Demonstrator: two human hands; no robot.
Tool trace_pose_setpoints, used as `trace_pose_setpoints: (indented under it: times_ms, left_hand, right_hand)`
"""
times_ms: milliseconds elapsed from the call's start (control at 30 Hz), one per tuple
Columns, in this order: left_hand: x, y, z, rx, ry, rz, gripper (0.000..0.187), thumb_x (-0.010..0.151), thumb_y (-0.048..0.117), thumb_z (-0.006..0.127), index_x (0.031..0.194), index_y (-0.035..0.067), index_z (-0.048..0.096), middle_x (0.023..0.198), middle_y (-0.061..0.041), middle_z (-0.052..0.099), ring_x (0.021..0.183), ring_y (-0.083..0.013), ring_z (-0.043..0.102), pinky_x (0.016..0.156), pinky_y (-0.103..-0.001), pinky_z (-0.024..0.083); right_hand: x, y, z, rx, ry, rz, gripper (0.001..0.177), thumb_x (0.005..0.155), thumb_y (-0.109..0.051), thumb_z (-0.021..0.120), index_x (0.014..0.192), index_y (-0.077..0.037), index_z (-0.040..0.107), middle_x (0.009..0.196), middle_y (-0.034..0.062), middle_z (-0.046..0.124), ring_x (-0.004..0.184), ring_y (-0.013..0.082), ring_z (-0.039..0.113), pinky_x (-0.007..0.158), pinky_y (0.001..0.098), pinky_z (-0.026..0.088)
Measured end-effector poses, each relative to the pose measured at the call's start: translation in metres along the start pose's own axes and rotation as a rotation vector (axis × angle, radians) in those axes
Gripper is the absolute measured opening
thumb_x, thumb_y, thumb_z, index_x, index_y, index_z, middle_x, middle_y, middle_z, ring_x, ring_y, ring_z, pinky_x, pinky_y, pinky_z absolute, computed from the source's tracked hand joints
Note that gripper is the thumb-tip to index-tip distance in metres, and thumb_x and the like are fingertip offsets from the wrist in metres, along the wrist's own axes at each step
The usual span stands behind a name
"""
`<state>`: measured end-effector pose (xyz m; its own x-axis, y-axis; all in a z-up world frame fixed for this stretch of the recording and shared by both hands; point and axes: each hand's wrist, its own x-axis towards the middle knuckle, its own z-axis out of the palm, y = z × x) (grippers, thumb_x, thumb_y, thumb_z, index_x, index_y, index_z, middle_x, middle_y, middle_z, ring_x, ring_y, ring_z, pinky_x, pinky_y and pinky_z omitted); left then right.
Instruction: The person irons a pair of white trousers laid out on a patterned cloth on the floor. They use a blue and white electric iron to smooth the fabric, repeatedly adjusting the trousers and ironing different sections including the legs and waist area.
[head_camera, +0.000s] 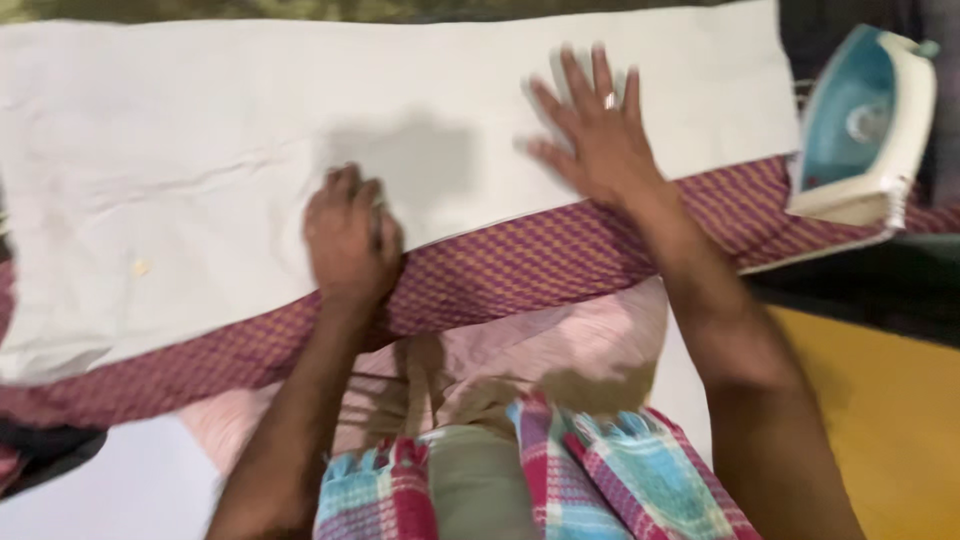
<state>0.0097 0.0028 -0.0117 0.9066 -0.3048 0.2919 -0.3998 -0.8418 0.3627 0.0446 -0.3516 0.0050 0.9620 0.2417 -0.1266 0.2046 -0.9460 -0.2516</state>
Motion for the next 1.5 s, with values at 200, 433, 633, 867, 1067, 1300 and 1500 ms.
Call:
trace_pose_setpoints:
  times_ms: [200, 433, 633, 867, 1067, 1300, 1500]
  left_hand:
    - [-0.006, -0.012, 0.008, -0.089, 0.028, -0.051, 0.042, 0.095, 0.022, 0.062, 0.133, 0.004, 0.06, 0.15, -0.022, 0.052, 0.145, -0.0409, 0.045, 0.12, -0.058, 0.032]
    - [-0.024, -0.025, -0.009, -0.043, -0.042, -0.053, 0.049, 0.102, 0.034, 0.052, 0.142, 0.006, 0.055, 0.156, -0.024, 0.044, 0.149, -0.0431, 0.033, 0.121, -0.061, 0.024]
    - [-0.086, -0.126, -0.104, 0.165, -0.179, -0.547, 0.063, 0.103, 0.045, 0.05, 0.153, 0.008, 0.044, 0.161, -0.02, 0.034, 0.151, -0.0482, 0.02, 0.121, -0.067, 0.009]
    - [-0.16, -0.169, -0.137, 0.114, -0.028, -0.47, 0.068, 0.109, 0.037, 0.044, 0.16, -0.006, 0.031, 0.169, -0.028, 0.023, 0.158, -0.0455, 0.013, 0.127, -0.059, 0.009]
    - [-0.107, -0.151, -0.119, 0.131, 0.01, -0.488, 0.063, 0.109, 0.03, 0.042, 0.159, -0.007, 0.033, 0.166, -0.031, 0.023, 0.155, -0.048, 0.011, 0.121, -0.064, 0.006]
    - [-0.083, -0.112, -0.079, 0.109, -0.036, -0.295, 0.063, 0.11, 0.041, 0.042, 0.158, 0.001, 0.04, 0.167, -0.026, 0.027, 0.157, -0.0445, 0.015, 0.125, -0.063, 0.008]
    - [-0.097, -0.104, -0.075, 0.137, -0.04, -0.308, 0.062, 0.109, 0.043, 0.041, 0.159, 0.007, 0.041, 0.168, -0.02, 0.029, 0.156, -0.0416, 0.017, 0.124, -0.062, 0.008]
  right_hand:
    - [-0.024, -0.012, 0.0, 0.013, 0.048, 0.209, 0.092, 0.094, -0.078, 0.037, 0.165, -0.02, 0.026, 0.173, 0.0171, 0.01, 0.158, 0.0439, 0.001, 0.118, 0.0735, -0.005]
    - [-0.035, -0.007, 0.008, 0.002, 0.139, 0.247, 0.088, 0.099, -0.073, 0.035, 0.165, -0.015, 0.029, 0.172, 0.0226, 0.016, 0.157, 0.049, 0.006, 0.118, 0.0735, -0.003]
    - [-0.037, -0.011, 0.01, 0.003, 0.174, 0.229, 0.086, 0.101, -0.071, 0.037, 0.165, -0.013, 0.03, 0.172, 0.024, 0.017, 0.157, 0.0496, 0.006, 0.119, 0.073, -0.002]
    - [-0.038, -0.015, 0.009, -0.015, 0.158, 0.23, 0.084, 0.102, -0.068, 0.037, 0.165, -0.013, 0.031, 0.171, 0.0247, 0.019, 0.157, 0.0498, 0.009, 0.12, 0.0738, 0.0]
    - [-0.039, -0.015, 0.009, -0.019, 0.158, 0.249, 0.083, 0.101, -0.068, 0.037, 0.165, -0.015, 0.029, 0.171, 0.0228, 0.018, 0.157, 0.0483, 0.008, 0.119, 0.0724, -0.001]
    - [-0.034, -0.015, 0.007, -0.029, 0.128, 0.281, 0.084, 0.099, -0.069, 0.037, 0.165, -0.017, 0.027, 0.172, 0.0193, 0.015, 0.158, 0.0443, 0.005, 0.12, 0.069, -0.003]
    - [-0.035, -0.014, 0.007, -0.019, 0.133, 0.292, 0.084, 0.098, -0.07, 0.038, 0.165, -0.019, 0.028, 0.172, 0.0176, 0.015, 0.158, 0.0436, 0.005, 0.12, 0.0694, -0.003]
